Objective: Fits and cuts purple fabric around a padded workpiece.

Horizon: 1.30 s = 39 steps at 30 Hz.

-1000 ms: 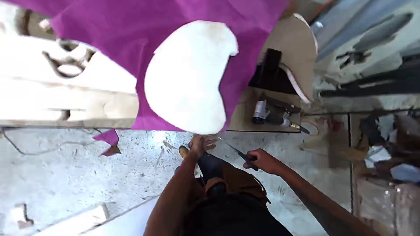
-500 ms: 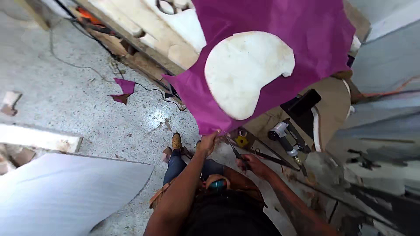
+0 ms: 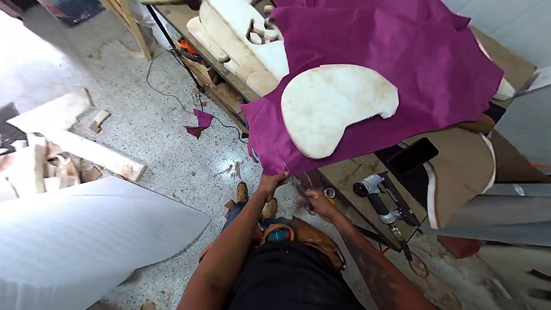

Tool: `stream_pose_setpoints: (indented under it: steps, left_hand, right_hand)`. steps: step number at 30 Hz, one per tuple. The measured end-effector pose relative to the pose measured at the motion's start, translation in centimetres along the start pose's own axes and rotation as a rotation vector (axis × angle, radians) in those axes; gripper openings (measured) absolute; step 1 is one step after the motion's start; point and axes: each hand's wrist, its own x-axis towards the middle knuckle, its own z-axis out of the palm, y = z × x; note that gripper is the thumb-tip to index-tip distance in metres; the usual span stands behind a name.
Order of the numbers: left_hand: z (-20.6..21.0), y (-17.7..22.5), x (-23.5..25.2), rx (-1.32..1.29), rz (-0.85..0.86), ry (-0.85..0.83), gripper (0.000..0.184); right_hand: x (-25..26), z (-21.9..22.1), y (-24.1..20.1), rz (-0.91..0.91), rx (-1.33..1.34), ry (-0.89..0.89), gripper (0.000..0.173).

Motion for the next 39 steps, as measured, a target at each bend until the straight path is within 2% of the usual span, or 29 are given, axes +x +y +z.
stream_pose_setpoints:
  steps: [5, 12, 17, 19, 22, 24, 25, 27, 30, 33, 39]
  left_hand:
    - [0.0, 0.7, 0.0, 0.040, -0.054, -0.025, 0.054]
    - [-1.6, 2.6, -0.7, 0.266, -0.063, -0.107, 0.051]
    - [-3.1, 5.1, -1.1, 0.607, -0.045, -0.237, 0.037]
    - [-3.7, 6.8, -1.6, 0.822, -0.019, -0.266, 0.031]
    - [-5.2, 8.3, -2.0, 1.096, -0.024, -0.268, 0.036]
    - [-6.4, 9.2, -2.5, 1.220, -0.068, -0.247, 0.045]
    - [-6.7, 10.0, -3.0, 1.250, -0.079, -0.247, 0.044]
    - [-7.4, 11.7, -4.0, 1.283, -0.073, -0.292, 0.037]
    - [-8.8, 14.9, -5.5, 1.310, -0.073, -0.363, 0.035]
    - [-10.5, 18.2, -6.9, 1.370, -0.114, -0.401, 0.044]
    - [-14.3, 25.0, -9.2, 1.385, -0.112, -0.493, 0.037]
  right_hand:
    - [2.0, 0.4, -0.3, 0.005, 0.129, -0.114, 0.040]
    - [2.4, 2.1, -1.3, -0.007, 0.163, -0.014, 0.041]
    - [3.1, 3.5, -3.5, -0.065, 0.121, 0.011, 0.036]
    - [3.5, 4.1, -4.1, -0.094, 0.130, 0.033, 0.038]
    - [4.5, 6.1, -9.1, -0.052, 0.197, 0.109, 0.034]
    - [5.0, 7.6, -12.7, -0.017, 0.236, 0.155, 0.032]
    - [5.2, 8.1, -14.1, -0.013, 0.255, 0.179, 0.032]
    - [6.3, 8.9, -15.7, -0.039, 0.308, 0.203, 0.034]
    - [11.6, 8.9, -15.9, -0.098, 0.412, 0.228, 0.041]
    - [14.6, 9.5, -19.2, -0.095, 0.450, 0.290, 0.046]
    - [19.7, 9.7, -25.5, -0.166, 0.586, 0.344, 0.055]
